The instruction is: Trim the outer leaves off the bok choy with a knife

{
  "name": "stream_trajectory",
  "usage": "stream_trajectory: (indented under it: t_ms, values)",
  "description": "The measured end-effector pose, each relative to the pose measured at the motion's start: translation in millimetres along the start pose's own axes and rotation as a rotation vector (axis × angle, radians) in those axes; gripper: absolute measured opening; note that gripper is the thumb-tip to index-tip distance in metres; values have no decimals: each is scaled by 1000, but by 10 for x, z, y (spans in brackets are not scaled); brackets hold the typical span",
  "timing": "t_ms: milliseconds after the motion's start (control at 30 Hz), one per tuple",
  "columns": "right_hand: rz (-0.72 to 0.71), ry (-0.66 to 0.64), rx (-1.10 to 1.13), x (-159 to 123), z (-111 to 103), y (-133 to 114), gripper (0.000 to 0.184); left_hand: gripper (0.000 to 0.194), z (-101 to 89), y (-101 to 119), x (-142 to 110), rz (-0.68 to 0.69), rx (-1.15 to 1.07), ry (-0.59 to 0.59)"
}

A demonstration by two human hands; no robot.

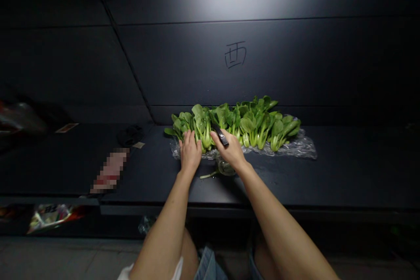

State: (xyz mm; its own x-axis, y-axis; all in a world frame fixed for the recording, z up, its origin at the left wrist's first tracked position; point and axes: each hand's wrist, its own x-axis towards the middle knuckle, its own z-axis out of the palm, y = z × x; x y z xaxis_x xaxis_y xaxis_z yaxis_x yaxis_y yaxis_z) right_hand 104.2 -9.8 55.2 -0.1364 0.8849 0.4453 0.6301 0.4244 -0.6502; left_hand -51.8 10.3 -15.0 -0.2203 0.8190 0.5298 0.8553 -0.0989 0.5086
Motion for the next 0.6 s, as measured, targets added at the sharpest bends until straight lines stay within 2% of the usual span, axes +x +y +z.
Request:
stream_trajectory:
  t_ms: [233,600]
  values:
    - [57,41,68,-11,-84,61,43,48,51,94,-16,37,-5,-31]
    - [65,80,-15,-22,-185,143,40,48,116,170,-36,110,-10,-17]
